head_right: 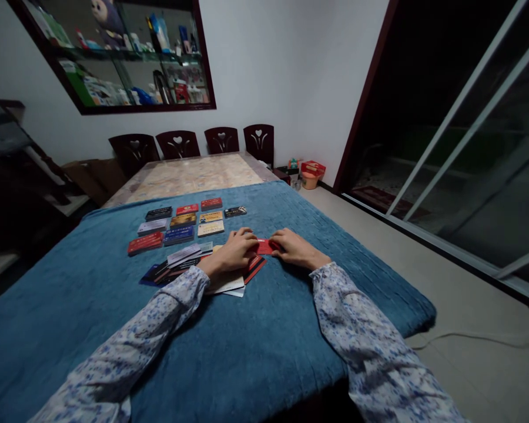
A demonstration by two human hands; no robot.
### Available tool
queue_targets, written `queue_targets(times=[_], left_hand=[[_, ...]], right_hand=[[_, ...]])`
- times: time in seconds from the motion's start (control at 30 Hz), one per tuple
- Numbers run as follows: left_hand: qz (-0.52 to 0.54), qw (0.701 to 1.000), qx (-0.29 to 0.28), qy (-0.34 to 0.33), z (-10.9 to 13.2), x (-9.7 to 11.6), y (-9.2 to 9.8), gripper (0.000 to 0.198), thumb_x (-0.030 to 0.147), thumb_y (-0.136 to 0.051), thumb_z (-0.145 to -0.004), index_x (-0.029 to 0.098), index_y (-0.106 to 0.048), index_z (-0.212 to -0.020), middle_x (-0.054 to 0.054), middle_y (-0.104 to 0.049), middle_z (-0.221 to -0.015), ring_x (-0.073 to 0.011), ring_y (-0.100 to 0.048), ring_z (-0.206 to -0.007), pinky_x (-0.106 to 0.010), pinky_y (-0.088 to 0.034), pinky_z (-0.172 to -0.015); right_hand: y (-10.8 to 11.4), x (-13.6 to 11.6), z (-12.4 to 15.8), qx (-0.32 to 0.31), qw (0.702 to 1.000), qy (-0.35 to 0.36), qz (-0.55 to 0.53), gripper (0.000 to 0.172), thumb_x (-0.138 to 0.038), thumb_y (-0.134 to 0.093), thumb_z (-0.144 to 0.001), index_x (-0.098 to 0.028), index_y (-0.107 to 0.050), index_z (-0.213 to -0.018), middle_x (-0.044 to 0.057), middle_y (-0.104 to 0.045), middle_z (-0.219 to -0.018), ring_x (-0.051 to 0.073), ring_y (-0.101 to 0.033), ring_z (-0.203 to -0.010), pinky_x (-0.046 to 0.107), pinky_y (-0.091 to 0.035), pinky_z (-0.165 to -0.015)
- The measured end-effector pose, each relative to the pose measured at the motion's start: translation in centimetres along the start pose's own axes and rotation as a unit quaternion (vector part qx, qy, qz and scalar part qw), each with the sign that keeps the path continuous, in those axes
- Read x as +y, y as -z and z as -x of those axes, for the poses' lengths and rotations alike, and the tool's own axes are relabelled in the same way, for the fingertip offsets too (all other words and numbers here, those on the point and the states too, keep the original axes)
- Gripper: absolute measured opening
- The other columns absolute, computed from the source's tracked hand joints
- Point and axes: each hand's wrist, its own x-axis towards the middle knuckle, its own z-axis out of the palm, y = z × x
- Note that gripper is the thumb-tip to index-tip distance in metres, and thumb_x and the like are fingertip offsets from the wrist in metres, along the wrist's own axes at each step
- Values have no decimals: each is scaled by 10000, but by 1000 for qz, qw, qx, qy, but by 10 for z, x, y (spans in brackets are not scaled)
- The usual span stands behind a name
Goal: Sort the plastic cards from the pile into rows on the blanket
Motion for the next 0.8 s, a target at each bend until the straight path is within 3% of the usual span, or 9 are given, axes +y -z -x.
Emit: queue_targets(times=[0.4,0.6,0.8], left_hand=[[21,1000,-6,23,-3,-1,1,157,166,-552,-929,168,-703,-972,-138,-671,-1276,-343,-424,-1377,-579,-394,-1048],[31,999,15,30,-1,-5,-2,112,231,-625,-915,185,-699,-984,-128,-688,-1209,-332,-462,-1307,-537,-422,-1012],[-45,999,0,-23,-4,-8,-5,138,200,-580,-951,162,-709,-915,-133,-727,-1110,-325,-457,-1358,-483,-388,-1037]], right_hand=[[1,13,-1,-14,999,0,-34,338,-258,-709,-874,-187,-725,-1204,135,-702,-1223,270,-636,-1129,440,-473,-1019],[-2,20,-2,-6,999,-7,-49,306,-263,-710,-873,-203,-740,-1172,134,-706,-1198,266,-642,-1108,420,-488,-998],[2,18,-1,-11,999,-6,-50,306,-204,-702,-842,-201,-747,-1144,117,-717,-1210,266,-639,-1124,390,-484,-1005]])
